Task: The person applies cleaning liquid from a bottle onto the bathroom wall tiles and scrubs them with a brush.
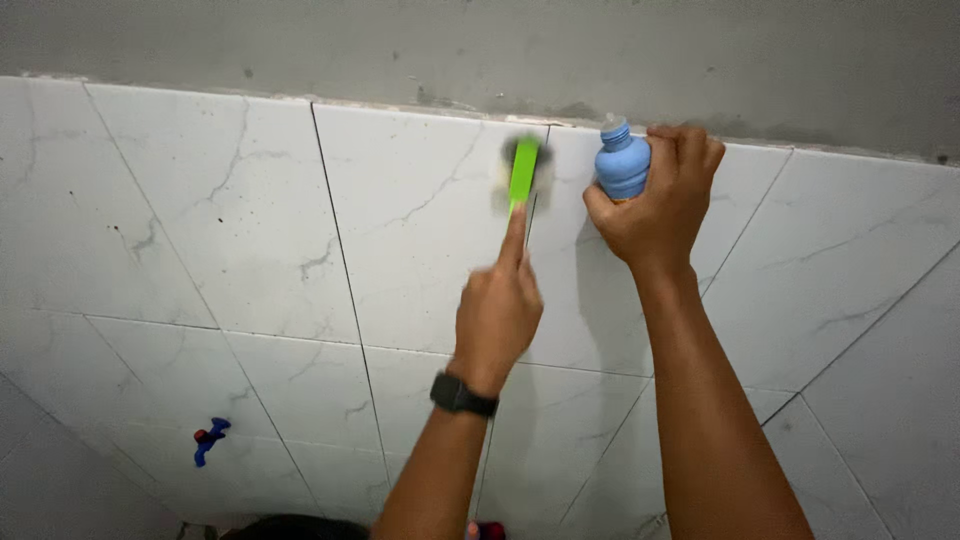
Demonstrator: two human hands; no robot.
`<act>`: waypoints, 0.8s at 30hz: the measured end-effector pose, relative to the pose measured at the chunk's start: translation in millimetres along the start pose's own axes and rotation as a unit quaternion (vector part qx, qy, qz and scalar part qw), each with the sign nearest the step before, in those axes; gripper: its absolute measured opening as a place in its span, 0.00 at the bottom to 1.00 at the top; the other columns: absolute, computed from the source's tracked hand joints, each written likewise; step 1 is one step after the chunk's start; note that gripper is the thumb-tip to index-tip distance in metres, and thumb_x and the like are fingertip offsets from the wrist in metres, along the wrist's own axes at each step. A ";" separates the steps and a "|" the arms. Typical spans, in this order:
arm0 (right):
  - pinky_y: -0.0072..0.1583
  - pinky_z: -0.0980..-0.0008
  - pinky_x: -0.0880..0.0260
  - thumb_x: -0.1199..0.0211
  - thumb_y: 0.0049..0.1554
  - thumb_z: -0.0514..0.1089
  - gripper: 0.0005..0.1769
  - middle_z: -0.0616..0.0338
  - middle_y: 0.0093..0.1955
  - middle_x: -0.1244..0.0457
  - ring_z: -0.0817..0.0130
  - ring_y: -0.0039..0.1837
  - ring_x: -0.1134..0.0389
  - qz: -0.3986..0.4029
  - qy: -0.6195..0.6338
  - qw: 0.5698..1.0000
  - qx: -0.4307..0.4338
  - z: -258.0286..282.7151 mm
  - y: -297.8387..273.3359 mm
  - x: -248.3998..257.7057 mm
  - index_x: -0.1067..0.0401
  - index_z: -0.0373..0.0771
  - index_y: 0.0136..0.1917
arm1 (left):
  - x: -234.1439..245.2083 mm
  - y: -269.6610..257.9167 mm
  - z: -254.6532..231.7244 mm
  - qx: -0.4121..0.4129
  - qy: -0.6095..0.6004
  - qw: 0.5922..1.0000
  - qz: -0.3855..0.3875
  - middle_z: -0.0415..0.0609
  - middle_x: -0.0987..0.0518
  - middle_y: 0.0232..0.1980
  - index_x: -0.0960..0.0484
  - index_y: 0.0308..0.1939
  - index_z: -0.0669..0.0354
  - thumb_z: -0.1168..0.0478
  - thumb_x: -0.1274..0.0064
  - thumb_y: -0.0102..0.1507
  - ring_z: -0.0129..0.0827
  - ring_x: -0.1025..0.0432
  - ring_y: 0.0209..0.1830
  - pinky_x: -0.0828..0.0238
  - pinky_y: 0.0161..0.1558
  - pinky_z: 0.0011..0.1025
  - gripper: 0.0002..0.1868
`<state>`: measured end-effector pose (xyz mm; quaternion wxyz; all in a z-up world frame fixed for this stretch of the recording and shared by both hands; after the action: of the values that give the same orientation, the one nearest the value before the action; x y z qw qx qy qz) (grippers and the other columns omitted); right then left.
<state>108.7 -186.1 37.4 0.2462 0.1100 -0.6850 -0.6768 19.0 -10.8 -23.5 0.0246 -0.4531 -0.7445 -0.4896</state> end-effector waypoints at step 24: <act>0.61 0.55 0.33 0.25 0.40 0.47 0.35 0.53 0.60 0.44 0.53 0.64 0.45 0.010 -0.003 1.000 0.006 2.9 -0.5 1.0 0.31 0.33 0.59 | -15.5 -31.7 17.1 0.071 0.016 0.996 0.046 0.55 0.23 0.21 0.44 0.78 0.46 0.62 0.55 0.68 0.49 0.25 0.18 0.29 0.23 0.46 0.34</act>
<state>106.3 -184.0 37.2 0.2505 0.1029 -0.6909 -0.6703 12.9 -11.5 -62.2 0.0909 -0.4762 -0.7554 -0.4408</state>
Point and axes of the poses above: each hand's wrist, its own y-axis towards the middle knuckle, its own x-axis out of the back of the hand, z = x × y, the point moved 1 cm from there along y, towards the middle knuckle
